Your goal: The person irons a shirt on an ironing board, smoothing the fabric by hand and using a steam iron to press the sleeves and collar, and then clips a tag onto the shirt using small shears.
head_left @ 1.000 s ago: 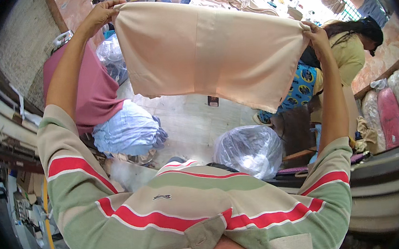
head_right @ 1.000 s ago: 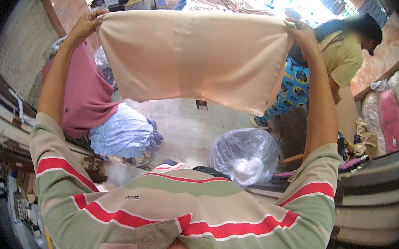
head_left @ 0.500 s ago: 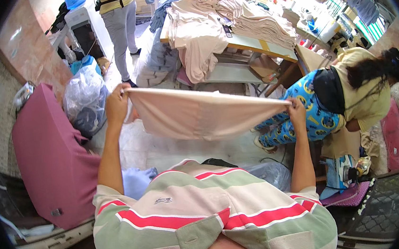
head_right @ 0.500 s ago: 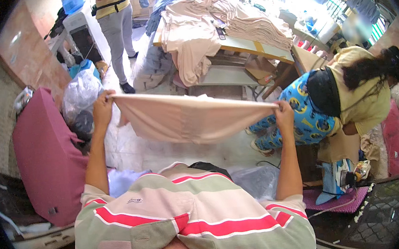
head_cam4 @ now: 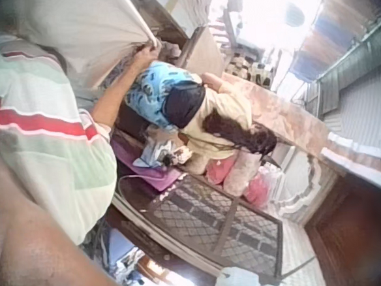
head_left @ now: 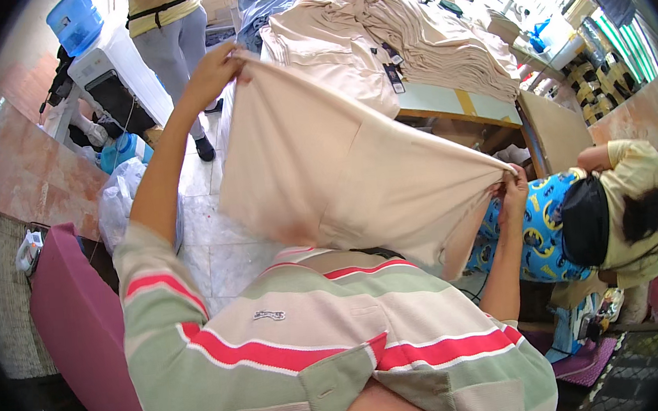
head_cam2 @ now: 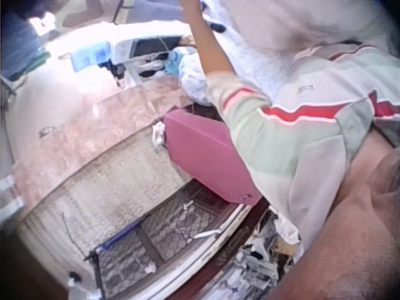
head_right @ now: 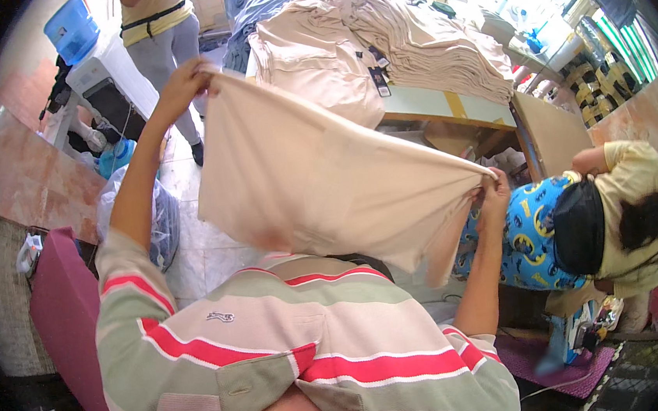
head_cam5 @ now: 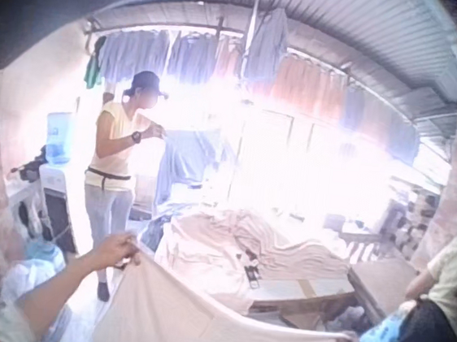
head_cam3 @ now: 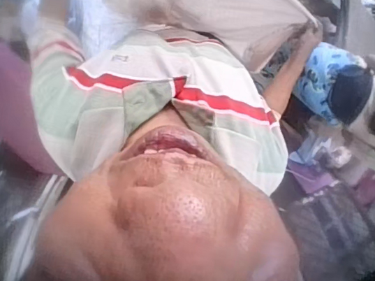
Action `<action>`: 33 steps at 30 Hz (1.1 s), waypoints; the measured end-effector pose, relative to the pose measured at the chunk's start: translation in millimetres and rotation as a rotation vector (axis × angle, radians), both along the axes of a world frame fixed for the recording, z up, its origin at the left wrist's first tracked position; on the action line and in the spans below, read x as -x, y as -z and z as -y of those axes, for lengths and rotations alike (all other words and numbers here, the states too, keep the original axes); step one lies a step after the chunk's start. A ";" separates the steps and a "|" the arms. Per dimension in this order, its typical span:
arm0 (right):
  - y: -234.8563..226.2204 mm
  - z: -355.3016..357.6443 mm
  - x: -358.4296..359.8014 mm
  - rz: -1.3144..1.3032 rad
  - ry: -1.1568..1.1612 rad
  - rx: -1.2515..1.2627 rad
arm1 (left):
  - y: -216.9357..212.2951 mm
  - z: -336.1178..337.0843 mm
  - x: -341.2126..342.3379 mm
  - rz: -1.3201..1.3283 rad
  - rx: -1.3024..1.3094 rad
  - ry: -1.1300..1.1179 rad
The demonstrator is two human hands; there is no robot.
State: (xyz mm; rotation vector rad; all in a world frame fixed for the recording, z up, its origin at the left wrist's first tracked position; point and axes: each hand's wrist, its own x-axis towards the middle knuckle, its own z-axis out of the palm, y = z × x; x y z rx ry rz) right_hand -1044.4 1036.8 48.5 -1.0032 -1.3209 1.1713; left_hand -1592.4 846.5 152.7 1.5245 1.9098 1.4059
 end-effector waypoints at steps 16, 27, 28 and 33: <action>-106.0 27.7 213.5 0.136 0.420 -0.542 | -82.2 -449.3 237.3 0.369 -0.410 0.830; 139.4 53.7 431.0 0.481 -0.004 0.096 | 241.3 -459.2 363.0 0.569 0.281 0.276; 138.4 51.8 440.5 0.457 0.002 0.122 | 247.5 -454.1 370.0 0.670 0.206 0.247; 121.1 54.7 456.5 0.412 -0.090 0.212 | 246.2 -443.0 385.8 0.858 0.116 0.217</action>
